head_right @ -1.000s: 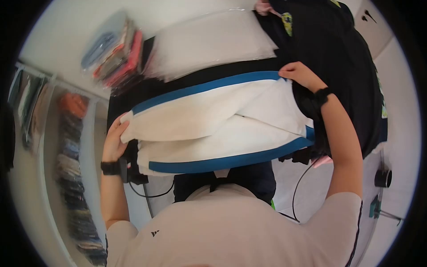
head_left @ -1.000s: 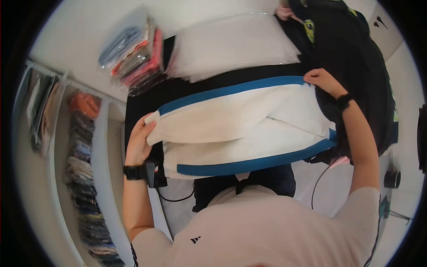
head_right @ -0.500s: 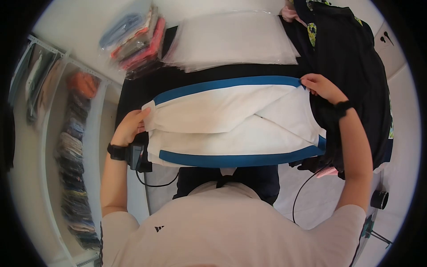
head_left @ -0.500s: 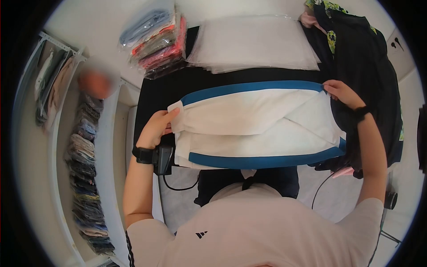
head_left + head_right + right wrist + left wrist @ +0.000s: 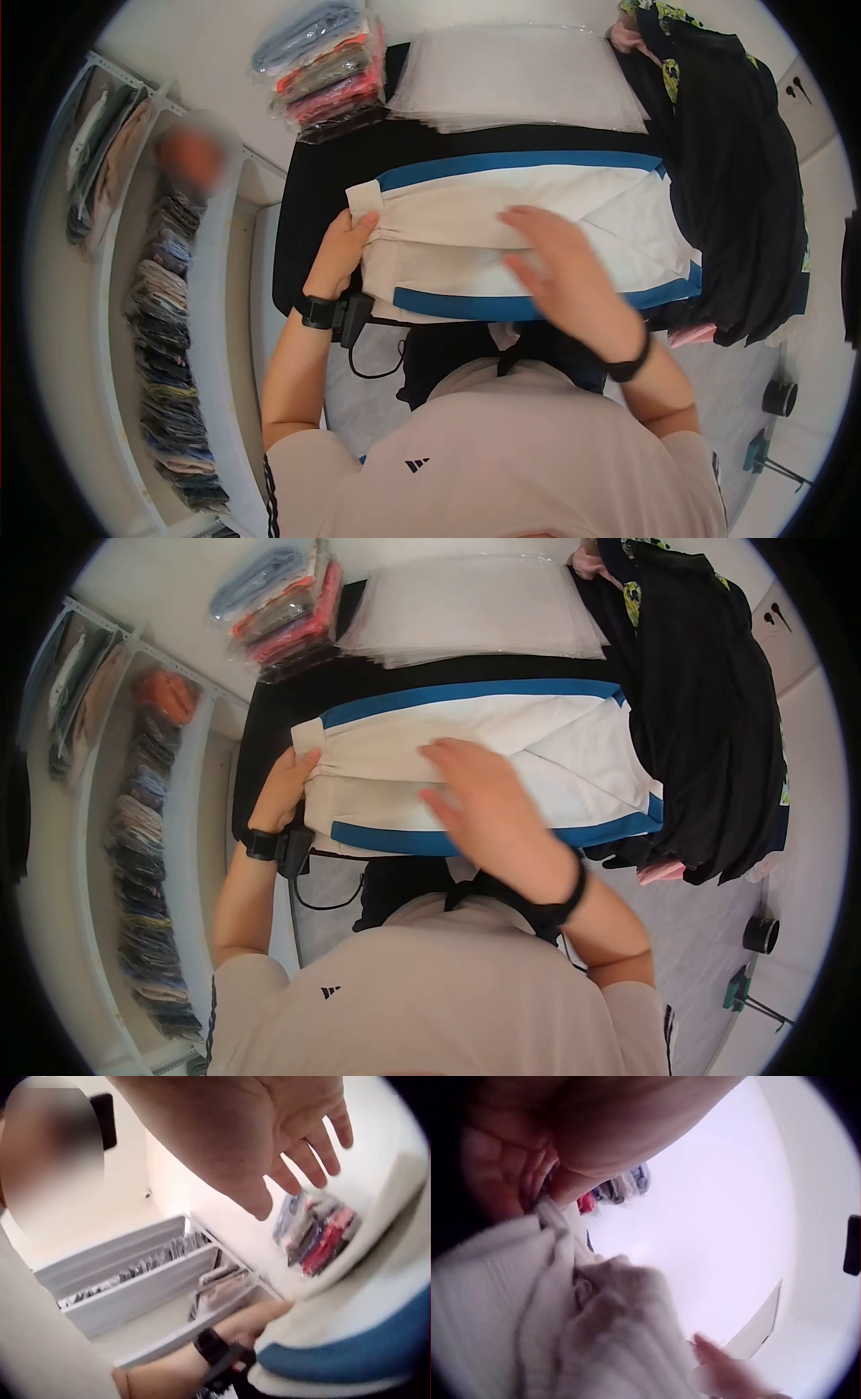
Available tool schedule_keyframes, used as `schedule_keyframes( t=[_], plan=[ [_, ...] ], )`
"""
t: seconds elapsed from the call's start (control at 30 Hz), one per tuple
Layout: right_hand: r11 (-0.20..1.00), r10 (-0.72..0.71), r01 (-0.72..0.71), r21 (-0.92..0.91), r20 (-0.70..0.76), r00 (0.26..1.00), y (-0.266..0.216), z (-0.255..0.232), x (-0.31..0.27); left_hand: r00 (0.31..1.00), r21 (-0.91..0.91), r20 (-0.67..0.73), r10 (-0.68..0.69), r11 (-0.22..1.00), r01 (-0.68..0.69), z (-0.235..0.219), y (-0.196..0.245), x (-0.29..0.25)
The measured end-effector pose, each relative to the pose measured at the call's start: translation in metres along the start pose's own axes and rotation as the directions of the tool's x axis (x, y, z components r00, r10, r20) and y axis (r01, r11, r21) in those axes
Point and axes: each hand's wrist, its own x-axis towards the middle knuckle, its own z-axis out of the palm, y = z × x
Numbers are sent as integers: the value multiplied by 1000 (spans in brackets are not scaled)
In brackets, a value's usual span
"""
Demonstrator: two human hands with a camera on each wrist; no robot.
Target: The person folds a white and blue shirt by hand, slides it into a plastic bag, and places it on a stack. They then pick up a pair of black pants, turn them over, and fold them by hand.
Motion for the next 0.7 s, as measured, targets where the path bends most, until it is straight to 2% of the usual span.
schedule_keyframes(
  t=[0.07,0.1,0.13,0.17,0.2,0.3,0.33,0.37,0.43,0.47,0.5,0.57,0.6,0.67,0.7],
  plan=[
    [999,-21,21,-28,-18,1000,-10,44,2,978,110,-91,-187,974,197,-16,-3,-2],
    [983,17,-1,-184,83,996,-11,64,-3,978,112,-97,-184,975,194,-17,2,-7],
    [940,69,-5,-340,176,982,-11,78,-7,972,240,-217,-87,961,140,-15,9,-15],
    [941,66,-2,-339,176,982,-9,86,-10,948,368,-318,22,924,103,-15,12,-21],
    [930,66,5,-368,182,981,-7,90,-13,940,464,-332,83,882,86,-18,8,-25],
    [915,68,18,-403,197,978,-4,95,-17,955,474,-288,75,877,75,-18,3,-37],
    [912,71,16,-409,195,978,-4,95,-18,972,463,-237,0,879,112,-16,8,-40],
    [911,71,18,-412,200,977,-4,95,-19,972,458,-237,-2,881,114,-10,14,-44],
    [913,70,16,-408,196,978,-3,95,-19,986,593,-163,-34,796,125,10,31,-52],
    [912,70,18,-410,198,978,-3,95,-19,983,599,-147,110,800,0,12,22,-51],
    [912,69,17,-409,195,978,-4,95,-19,983,598,-148,109,801,1,12,11,-48],
    [913,68,17,-407,193,979,-4,95,-18,896,771,-151,417,617,-157,12,-4,-43],
    [920,61,14,-391,178,982,-4,94,-18,896,771,-151,417,617,-157,11,-1,-41],
    [925,68,-2,-380,160,985,-5,93,-19,957,659,-228,181,752,14,6,8,-35],
    [936,49,17,-352,177,983,-4,91,-19,957,685,-232,173,727,34,-1,0,-31]
  ],
)
